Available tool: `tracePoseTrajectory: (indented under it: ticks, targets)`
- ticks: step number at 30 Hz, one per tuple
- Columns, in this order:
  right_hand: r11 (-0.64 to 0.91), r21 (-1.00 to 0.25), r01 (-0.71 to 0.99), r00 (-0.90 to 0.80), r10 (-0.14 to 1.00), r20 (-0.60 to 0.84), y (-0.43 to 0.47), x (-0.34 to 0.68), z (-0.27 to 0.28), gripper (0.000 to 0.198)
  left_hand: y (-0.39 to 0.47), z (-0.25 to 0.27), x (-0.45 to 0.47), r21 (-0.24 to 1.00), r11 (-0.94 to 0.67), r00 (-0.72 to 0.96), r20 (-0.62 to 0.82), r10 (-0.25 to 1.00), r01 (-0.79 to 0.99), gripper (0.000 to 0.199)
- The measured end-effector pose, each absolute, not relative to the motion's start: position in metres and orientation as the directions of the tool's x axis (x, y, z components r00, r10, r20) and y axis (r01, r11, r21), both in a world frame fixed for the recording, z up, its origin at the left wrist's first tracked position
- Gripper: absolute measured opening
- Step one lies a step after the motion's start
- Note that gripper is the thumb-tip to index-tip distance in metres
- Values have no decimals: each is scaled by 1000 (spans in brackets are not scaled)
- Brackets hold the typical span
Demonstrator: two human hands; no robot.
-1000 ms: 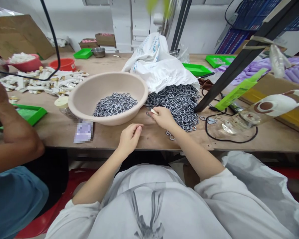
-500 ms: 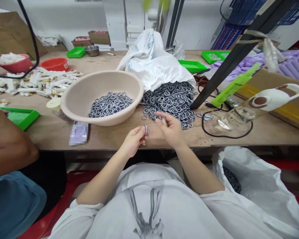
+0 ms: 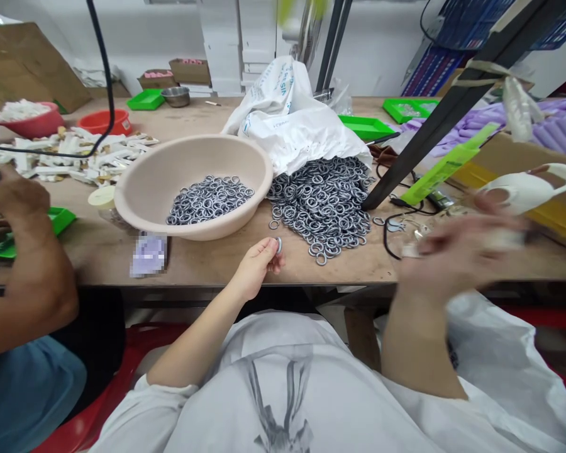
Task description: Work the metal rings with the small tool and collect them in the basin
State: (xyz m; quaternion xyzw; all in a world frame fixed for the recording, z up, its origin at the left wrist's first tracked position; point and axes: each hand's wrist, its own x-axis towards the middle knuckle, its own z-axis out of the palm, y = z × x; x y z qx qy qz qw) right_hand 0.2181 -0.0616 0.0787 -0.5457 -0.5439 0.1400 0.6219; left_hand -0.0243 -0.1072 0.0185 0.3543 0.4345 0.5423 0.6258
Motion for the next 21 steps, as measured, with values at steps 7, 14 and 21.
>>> tracePoseTrajectory:
  ticks: [7, 14, 21]
  targets:
    - [450, -887, 107, -350, 852, 390, -84, 130, 35, 28, -122, 25, -17, 911, 162, 121, -124, 985, -379, 44]
    - [278, -961, 1, -320, 910, 263, -78, 119, 21, 44, -129, 27, -14, 897, 137, 68, -119, 991, -420, 45]
    - [541, -805, 243, -509, 777, 369, -87, 128, 29, 46, -128, 30, -16, 866, 122, 3, -138, 990, -486, 46]
